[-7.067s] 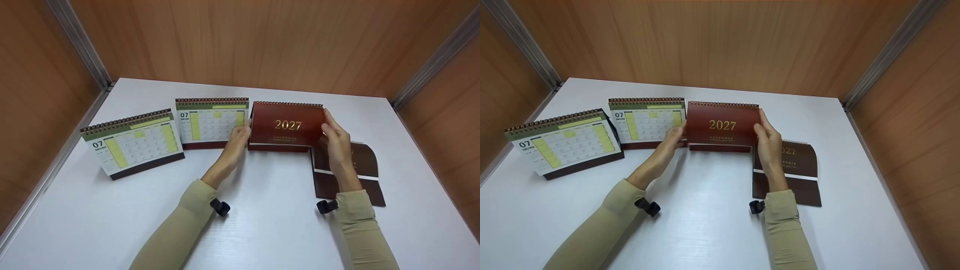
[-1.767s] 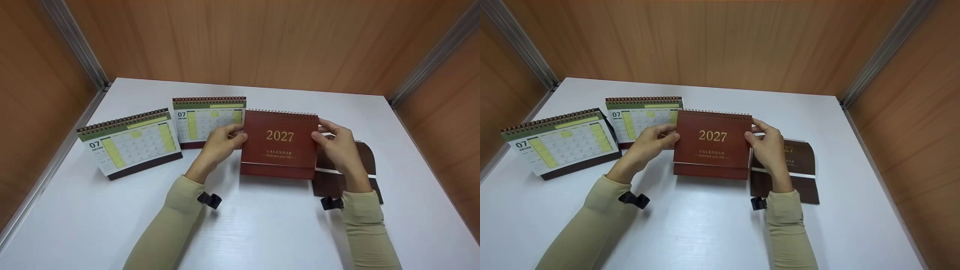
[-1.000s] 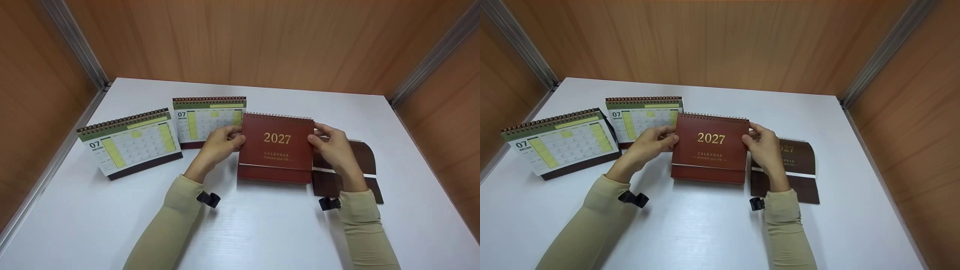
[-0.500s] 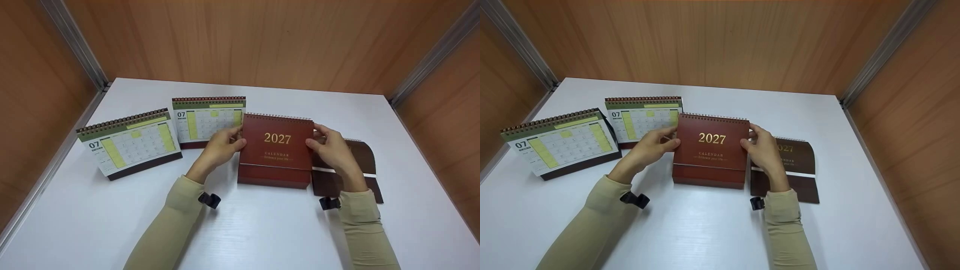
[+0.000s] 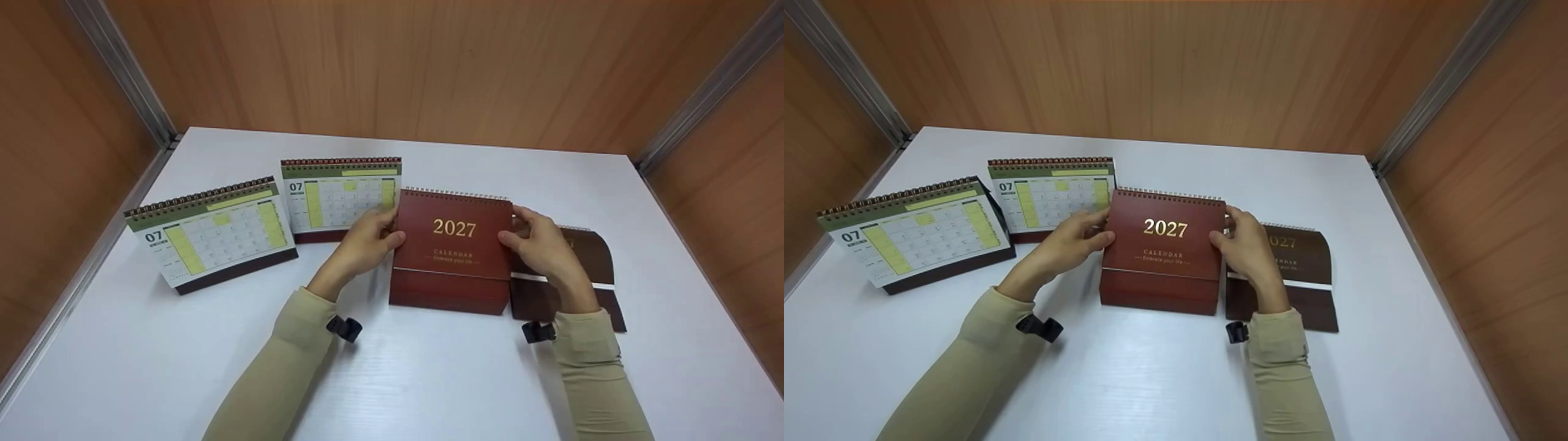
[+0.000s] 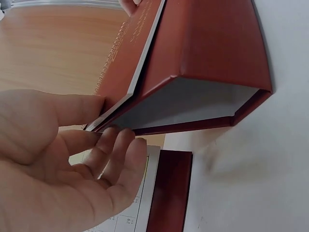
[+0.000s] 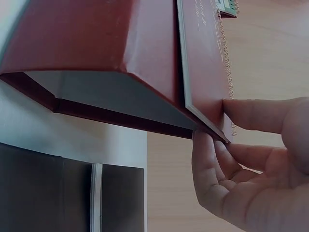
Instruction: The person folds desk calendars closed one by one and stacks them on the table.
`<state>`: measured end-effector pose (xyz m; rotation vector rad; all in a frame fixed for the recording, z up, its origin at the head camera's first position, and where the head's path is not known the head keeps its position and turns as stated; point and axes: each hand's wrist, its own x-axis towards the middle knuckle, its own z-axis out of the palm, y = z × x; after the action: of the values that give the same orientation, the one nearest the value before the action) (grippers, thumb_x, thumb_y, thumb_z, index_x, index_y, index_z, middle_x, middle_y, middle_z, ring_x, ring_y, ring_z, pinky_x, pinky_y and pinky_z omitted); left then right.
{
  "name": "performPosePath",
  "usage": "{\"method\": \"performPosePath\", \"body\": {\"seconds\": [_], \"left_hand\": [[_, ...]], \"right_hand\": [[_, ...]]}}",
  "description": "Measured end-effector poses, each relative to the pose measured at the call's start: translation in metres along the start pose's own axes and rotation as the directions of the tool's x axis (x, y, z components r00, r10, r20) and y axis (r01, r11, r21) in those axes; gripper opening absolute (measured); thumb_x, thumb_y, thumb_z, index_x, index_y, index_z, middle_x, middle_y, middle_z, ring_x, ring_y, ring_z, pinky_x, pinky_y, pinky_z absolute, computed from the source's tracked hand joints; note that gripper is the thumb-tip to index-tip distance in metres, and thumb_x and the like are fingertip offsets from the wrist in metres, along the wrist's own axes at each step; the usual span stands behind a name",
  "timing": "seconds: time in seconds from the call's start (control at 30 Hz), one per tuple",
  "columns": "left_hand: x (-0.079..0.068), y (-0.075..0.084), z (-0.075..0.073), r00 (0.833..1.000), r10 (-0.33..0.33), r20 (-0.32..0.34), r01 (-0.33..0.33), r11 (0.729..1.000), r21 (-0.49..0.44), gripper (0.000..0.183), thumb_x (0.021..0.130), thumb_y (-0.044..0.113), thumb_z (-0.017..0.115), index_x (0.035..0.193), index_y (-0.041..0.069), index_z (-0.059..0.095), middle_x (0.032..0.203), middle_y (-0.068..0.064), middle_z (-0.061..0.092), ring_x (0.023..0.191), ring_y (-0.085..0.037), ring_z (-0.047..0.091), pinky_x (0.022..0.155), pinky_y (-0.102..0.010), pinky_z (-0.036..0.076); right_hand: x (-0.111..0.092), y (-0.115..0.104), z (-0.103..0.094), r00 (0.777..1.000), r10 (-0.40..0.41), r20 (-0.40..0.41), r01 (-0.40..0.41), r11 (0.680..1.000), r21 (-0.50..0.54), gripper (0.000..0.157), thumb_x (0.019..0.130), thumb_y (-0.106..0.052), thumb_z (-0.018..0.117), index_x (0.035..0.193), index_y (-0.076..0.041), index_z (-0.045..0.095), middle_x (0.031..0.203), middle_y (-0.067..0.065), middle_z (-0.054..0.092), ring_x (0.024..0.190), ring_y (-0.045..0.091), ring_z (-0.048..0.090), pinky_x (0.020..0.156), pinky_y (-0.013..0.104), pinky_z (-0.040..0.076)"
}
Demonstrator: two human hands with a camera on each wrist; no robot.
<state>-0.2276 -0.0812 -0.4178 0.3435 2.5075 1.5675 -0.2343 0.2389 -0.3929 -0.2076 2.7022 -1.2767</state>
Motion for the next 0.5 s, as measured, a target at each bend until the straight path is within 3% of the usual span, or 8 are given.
{"method": "performPosePath", "body": {"seconds": [0.27,0.5], "left_hand": [[0.0000,-0.0013,0.0035,0.999,-0.043,-0.005,0.043,0.999,-0.007,0.062,0.109,0.015,0.061,0.164,0.005,0.033,0.144,-0.017,0.045,0.125,-0.028,0.049,0.102,-0.038,0.045],[0.0010,-0.0034,0.0069,1.000,-0.028,-0.005,0.028,0.999,-0.024,0.063,0.108,0.013,0.061,0.164,0.004,0.033,0.139,-0.016,0.047,0.121,-0.026,0.053,0.095,-0.036,0.050]], "right_hand": [[-0.0001,0.0016,0.0020,1.000,0.010,-0.009,-0.010,1.000,0.007,0.068,0.109,-0.014,0.061,0.166,0.002,0.027,0.144,0.028,0.045,0.130,0.041,0.057,0.103,0.047,0.052],[0.0026,0.0050,0.0038,1.000,0.026,0.009,-0.026,0.999,0.040,0.066,0.110,-0.013,0.058,0.167,0.001,0.027,0.149,0.028,0.043,0.135,0.042,0.056,0.107,0.052,0.052]]}}
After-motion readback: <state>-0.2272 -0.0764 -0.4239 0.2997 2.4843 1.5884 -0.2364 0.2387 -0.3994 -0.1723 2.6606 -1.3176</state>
